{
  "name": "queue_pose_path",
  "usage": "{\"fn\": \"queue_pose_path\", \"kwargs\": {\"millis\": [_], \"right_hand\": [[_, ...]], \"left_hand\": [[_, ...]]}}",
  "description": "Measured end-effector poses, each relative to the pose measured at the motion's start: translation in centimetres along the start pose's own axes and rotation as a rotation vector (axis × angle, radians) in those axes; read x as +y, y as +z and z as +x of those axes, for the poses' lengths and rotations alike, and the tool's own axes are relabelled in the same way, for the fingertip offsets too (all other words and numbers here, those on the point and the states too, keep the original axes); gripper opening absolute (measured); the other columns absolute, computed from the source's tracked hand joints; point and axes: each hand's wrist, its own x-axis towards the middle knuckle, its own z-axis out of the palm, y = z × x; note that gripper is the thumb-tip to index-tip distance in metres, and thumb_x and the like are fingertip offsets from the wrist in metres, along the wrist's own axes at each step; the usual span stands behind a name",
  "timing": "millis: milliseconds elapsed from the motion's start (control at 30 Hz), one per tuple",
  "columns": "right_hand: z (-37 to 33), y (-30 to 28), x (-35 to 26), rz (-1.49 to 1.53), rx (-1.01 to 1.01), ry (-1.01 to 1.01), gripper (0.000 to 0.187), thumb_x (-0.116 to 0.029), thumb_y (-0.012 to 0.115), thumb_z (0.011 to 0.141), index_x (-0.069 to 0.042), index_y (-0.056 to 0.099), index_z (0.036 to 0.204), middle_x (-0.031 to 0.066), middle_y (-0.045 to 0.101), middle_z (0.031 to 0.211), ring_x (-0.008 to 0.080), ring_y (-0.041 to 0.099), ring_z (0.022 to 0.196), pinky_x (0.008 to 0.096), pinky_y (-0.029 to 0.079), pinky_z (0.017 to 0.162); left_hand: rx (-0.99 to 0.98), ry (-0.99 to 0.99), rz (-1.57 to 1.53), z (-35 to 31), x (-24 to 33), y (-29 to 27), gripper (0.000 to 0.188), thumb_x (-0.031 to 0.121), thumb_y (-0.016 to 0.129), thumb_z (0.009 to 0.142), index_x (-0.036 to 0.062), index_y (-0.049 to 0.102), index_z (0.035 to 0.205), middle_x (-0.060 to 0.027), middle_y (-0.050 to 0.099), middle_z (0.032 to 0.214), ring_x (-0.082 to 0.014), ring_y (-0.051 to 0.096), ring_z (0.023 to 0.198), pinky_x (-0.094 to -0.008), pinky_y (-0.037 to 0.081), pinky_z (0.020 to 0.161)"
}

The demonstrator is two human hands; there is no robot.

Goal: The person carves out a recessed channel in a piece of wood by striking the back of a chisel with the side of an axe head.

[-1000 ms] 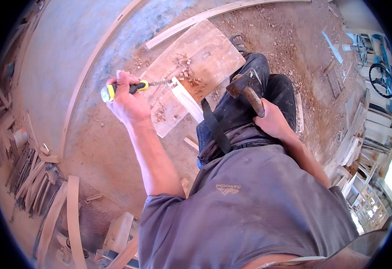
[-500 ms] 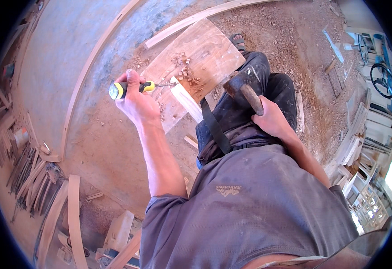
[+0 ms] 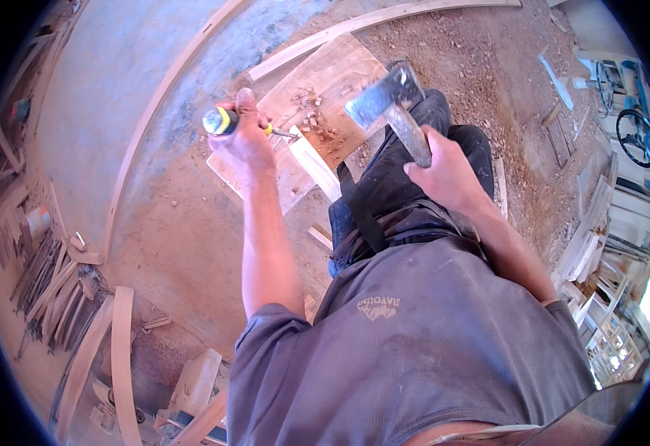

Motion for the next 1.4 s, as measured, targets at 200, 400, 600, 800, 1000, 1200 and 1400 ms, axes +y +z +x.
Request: {"fn": "queue_pose_path", "kwargs": {"millis": [200, 400, 600, 800, 1000, 1200, 1400], "right_hand": [[0.8, -2.1, -10.1, 0.173, 0.185, -0.362, 0.030, -0.009, 0.070, 0.086, -0.001, 0.056, 0.112, 0.0156, 0.068, 0.083, 0.0230, 0.071, 0.079, 0.0351, 0.053, 0.072], [3.7, -0.1, -10.6, -0.429, -0.021, -0.478, 0.026, -0.007, 0.065, 0.086, -0.003, 0.052, 0.108, 0.0182, 0.066, 0.070, 0.0391, 0.069, 0.070, 0.0488, 0.053, 0.061], [3.5, 0.1, -9.8, -0.318, 0.032, -0.447, 0.026, -0.007, 0.066, 0.084, -0.002, 0.055, 0.107, 0.0202, 0.067, 0.074, 0.0394, 0.069, 0.074, 0.0490, 0.054, 0.065], [1.8, -2.2, -15.3, 0.078, 0.351, -0.696, 0.029, -0.002, 0.068, 0.088, -0.002, 0.056, 0.114, 0.0099, 0.067, 0.078, 0.0245, 0.069, 0.070, 0.0371, 0.055, 0.065], [3.6, 0.6, -12.3, -0.528, -0.092, -0.344, 0.028, -0.004, 0.062, 0.087, -0.004, 0.052, 0.113, 0.0182, 0.066, 0.074, 0.0412, 0.068, 0.071, 0.0512, 0.053, 0.065], [2.7, 0.1, -12.5, -0.416, -0.007, -0.480, 0.027, -0.005, 0.061, 0.085, -0.004, 0.051, 0.110, 0.0191, 0.066, 0.073, 0.0424, 0.068, 0.072, 0.0545, 0.051, 0.065], [3.8, 0.5, -11.2, -0.557, -0.140, -0.322, 0.029, -0.009, 0.063, 0.087, -0.005, 0.051, 0.114, 0.0200, 0.068, 0.079, 0.0436, 0.068, 0.075, 0.0542, 0.052, 0.070]], "left_hand": [[-0.041, 0.156, 0.249, -2.3, -1.4, 0.3, 0.024, 0.014, 0.077, 0.093, 0.0047, 0.059, 0.079, -0.0023, 0.062, 0.068, -0.0095, 0.059, 0.065, -0.0258, 0.045, 0.059], [-0.160, 0.266, 0.274, -2.9, -2.1, 0.7, 0.020, 0.006, 0.077, 0.085, 0.0002, 0.071, 0.103, -0.0072, 0.073, 0.097, -0.0196, 0.069, 0.092, -0.0314, 0.052, 0.085], [-0.421, 0.072, 0.200, -1.8, -0.2, 0.0, 0.020, 0.013, 0.085, 0.084, 0.0034, 0.068, 0.085, -0.0018, 0.069, 0.082, -0.0129, 0.064, 0.079, -0.0295, 0.053, 0.073], [-0.490, -0.024, 0.180, -1.5, -0.4, -0.3, 0.023, 0.013, 0.087, 0.083, 0.0058, 0.066, 0.078, 0.0009, 0.067, 0.073, -0.0091, 0.061, 0.070, -0.0265, 0.052, 0.066], [-0.488, 0.204, 0.364, -1.5, -1.2, -1.1, 0.020, 0.004, 0.076, 0.088, 0.0028, 0.070, 0.107, -0.0043, 0.072, 0.097, -0.0143, 0.067, 0.089, -0.0317, 0.054, 0.081], [-0.445, 0.049, 0.257, -1.7, -2.4, -1.7, 0.022, 0.004, 0.075, 0.087, 0.0015, 0.069, 0.108, -0.0056, 0.073, 0.102, -0.0149, 0.067, 0.091, -0.0311, 0.054, 0.082], [-0.423, 0.071, 0.302, -2.1, -1.4, -2.3, 0.022, 0.011, 0.079, 0.088, 0.0022, 0.069, 0.106, -0.0055, 0.072, 0.099, -0.0125, 0.065, 0.086, -0.0292, 0.053, 0.077]]}}
